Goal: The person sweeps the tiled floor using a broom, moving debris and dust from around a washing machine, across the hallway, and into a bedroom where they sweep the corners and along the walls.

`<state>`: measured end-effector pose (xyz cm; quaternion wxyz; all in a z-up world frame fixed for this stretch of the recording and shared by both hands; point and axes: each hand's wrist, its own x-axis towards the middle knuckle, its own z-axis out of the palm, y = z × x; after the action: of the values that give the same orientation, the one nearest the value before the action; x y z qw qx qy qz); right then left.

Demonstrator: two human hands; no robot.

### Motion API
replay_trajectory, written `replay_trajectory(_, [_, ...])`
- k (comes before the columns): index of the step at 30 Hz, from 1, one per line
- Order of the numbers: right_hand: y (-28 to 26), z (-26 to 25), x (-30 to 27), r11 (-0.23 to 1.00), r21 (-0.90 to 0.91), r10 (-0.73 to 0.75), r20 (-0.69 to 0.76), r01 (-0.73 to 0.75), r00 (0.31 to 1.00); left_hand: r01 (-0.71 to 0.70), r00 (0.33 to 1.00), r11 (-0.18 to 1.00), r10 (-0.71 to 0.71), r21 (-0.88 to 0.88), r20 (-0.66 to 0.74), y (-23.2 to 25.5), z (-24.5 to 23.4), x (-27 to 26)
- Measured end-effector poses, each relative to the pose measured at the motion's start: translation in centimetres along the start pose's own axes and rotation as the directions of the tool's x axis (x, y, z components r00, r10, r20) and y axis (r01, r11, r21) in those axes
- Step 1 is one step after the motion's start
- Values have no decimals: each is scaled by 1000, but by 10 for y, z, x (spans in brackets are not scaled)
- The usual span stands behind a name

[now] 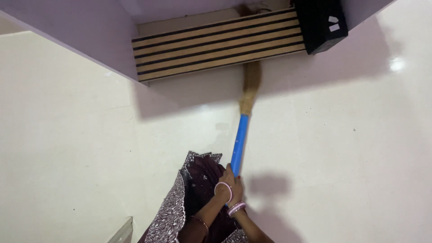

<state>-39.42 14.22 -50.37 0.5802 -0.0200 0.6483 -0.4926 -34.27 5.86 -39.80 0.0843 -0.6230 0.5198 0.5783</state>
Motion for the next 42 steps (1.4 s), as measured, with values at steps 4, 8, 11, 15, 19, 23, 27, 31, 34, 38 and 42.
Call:
replay_trajectory(4, [-20, -20, -51, 997, -59, 49, 97, -43, 994, 49, 999, 979, -44, -196, 29, 1, 39, -80])
replay_trajectory(8, [-27, -43, -63, 986, -166, 26, 197, 8, 980, 106, 986, 968, -131, -226, -99, -3, 69, -61])
replay_trajectory(11, [-38, -49, -3, 954, -277, -55, 217, 115, 975, -13, 986, 982, -19, -191, -164, 6, 51, 14])
replay_trajectory(15, [-48, -37, 72, 984, -158, -62, 124, 81, 990, 54, 999, 997, -54, 52, 1, 45, 24, 95])
replay_trajectory(19, [-34, -38, 68, 946, -286, -180, -73, 152, 981, -13, 994, 973, -13, 232, 111, 69, 23, 85])
replay_trajectory(23, [-26, -50, 5, 998, -56, -42, -157, 34, 987, -98, 985, 942, 45, 321, 169, 86, 18, 13])
replay_trajectory(27, [-42, -75, -96, 998, 68, -2, -52, 5, 999, -11, 958, 976, -51, 215, 282, 77, 50, -118])
replay_trajectory(31, [-51, -107, -219, 991, 131, 24, 80, -35, 997, 21, 976, 999, -28, 34, 217, 36, 90, -218])
replay_trajectory(34, [-70, -119, -241, 971, 240, -27, 147, -9, 989, 37, 984, 999, -37, 3, 172, 41, 99, -205])
replay_trajectory(38, [-113, -130, -208, 966, -254, -69, -70, 49, 995, 66, 956, 996, -78, 53, 283, 87, 97, -146])
replay_trajectory(42, [-163, -130, -178, 981, -192, -70, -265, 19, 962, -150, 936, 960, 60, 238, 347, 145, 103, -132])
